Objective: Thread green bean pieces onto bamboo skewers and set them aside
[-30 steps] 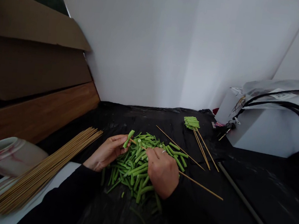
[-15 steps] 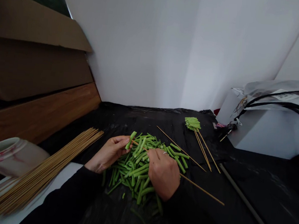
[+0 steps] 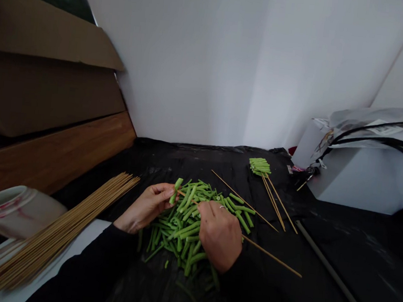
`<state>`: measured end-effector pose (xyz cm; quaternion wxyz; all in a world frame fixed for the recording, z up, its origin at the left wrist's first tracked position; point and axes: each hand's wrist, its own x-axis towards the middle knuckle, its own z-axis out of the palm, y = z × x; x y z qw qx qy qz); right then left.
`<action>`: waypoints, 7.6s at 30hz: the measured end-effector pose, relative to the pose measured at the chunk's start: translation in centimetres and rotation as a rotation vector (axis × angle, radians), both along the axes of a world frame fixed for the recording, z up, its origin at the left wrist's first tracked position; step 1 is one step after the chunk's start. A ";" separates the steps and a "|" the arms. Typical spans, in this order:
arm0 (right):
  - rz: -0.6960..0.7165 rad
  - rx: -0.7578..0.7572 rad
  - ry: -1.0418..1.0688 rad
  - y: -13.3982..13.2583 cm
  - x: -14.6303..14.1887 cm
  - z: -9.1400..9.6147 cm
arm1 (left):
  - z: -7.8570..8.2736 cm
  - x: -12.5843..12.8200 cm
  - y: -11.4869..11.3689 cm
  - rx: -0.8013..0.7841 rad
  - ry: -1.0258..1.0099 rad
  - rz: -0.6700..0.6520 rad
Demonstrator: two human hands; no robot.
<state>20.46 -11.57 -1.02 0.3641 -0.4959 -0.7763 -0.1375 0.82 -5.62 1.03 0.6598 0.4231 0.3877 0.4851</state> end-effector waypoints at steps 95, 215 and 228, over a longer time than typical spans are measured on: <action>0.039 -0.079 0.079 -0.3 -0.3 0.1 | -0.6 1.4 -0.8 0.116 0.003 -0.099; -0.045 0.230 -0.061 1.3 4.4 0.3 | 0.8 3.1 0.9 0.117 -0.136 0.023; -0.052 0.200 -0.080 1.3 4.3 0.0 | 0.3 3.1 1.3 0.150 -0.068 0.108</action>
